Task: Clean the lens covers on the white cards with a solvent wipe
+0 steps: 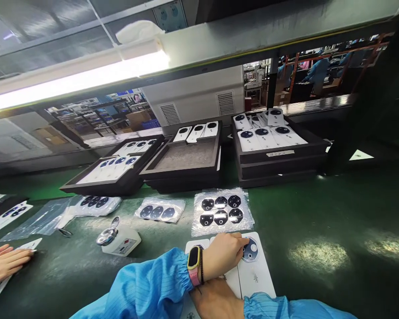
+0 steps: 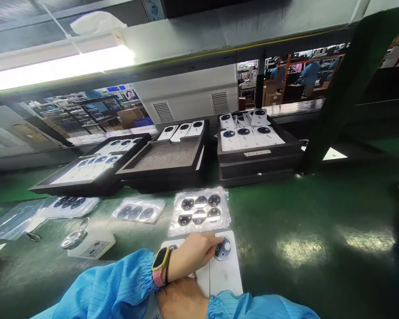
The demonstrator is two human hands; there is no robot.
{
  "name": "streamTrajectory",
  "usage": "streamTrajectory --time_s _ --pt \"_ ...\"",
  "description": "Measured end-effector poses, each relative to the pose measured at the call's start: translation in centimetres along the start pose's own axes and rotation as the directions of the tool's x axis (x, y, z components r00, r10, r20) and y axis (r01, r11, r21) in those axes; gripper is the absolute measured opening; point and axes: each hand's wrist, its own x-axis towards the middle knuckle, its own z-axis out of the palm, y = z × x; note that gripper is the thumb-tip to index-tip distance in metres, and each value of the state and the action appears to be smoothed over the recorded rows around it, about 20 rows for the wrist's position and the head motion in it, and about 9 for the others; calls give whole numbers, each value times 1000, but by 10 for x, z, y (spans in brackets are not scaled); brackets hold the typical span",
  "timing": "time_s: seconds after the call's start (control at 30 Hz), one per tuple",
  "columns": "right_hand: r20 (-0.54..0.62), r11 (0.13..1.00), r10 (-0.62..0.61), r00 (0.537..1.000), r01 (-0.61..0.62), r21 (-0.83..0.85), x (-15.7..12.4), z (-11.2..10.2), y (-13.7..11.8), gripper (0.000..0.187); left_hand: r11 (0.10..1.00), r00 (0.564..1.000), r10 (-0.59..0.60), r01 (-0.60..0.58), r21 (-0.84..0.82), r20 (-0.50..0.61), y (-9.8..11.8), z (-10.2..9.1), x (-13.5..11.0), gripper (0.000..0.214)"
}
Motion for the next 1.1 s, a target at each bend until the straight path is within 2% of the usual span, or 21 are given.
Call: streamTrajectory --time_s 0.27,0.5,0.77,1.1 --pt "-57 999 -39 998 37 -35 3 2 0 35 997 999 -40 39 -65 -25 -5 1 -5 26" --pt "-194 996 -64 979 49 -78 -1 10 2 14 983 992 -122 116 -144 -34 -5 -9 12 16" --pt "-312 995 -60 948 30 -100 0 22 3 10 977 988 -150 152 -152 22 -4 -11 24 8" --pt "-320 996 -63 945 39 -81 -1 21 4 11 992 993 -101 105 -64 68 -3 -9 28 9"
